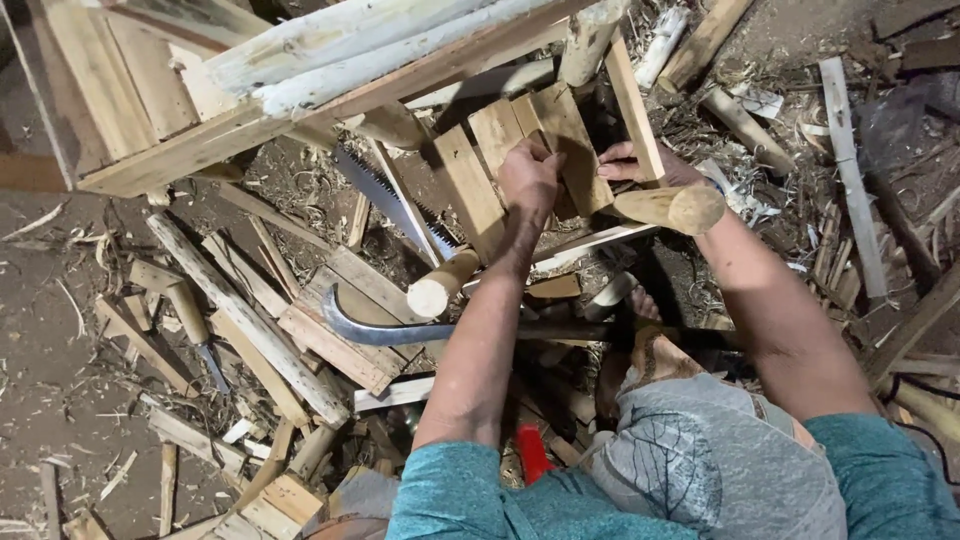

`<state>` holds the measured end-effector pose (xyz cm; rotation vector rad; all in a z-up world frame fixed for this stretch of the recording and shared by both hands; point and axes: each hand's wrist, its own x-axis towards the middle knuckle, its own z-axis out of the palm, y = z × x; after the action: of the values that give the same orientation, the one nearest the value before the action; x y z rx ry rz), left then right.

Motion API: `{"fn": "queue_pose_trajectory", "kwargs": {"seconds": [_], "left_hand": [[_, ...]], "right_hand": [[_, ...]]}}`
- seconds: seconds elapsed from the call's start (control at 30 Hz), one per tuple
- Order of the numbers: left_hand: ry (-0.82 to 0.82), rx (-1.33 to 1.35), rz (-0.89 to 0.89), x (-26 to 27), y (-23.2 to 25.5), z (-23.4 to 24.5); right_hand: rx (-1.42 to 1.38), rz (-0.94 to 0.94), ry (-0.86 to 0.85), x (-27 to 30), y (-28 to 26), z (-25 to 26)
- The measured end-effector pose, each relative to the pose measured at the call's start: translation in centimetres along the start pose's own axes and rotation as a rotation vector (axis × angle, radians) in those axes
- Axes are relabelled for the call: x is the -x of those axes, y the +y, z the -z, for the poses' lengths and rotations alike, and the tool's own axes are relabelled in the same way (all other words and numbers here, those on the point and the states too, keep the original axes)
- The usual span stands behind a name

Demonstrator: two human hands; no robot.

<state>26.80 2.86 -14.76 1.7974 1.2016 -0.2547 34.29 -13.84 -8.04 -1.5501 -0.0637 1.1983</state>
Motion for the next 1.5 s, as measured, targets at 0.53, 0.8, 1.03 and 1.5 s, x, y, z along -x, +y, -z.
{"fn": "queue_pose_trajectory", "kwargs": {"seconds": [0.53, 0.8, 1.03, 1.5], "left_hand": [[0.126, -0.905, -0.306, 2.2, 5.1, 8.0], [0.182, -0.807, -0.282, 0.4, 3.7, 6.9], [0.101, -0.864, -0.294, 4.2, 6.7, 8.4], [0.132, -1.278, -0.434, 2.7, 4.7, 6.6]], "right_hand": [[0.093, 0.13, -0.038, -0.2, 1.9, 1.1], [0.039, 0.147, -0.011, -2.3, 4.0, 2.6], [0.485, 0.976, -0.187, -4.9, 8.3, 4.8], [0.302, 0.96, -0.405, -2.6, 4.8, 3.0]]}}
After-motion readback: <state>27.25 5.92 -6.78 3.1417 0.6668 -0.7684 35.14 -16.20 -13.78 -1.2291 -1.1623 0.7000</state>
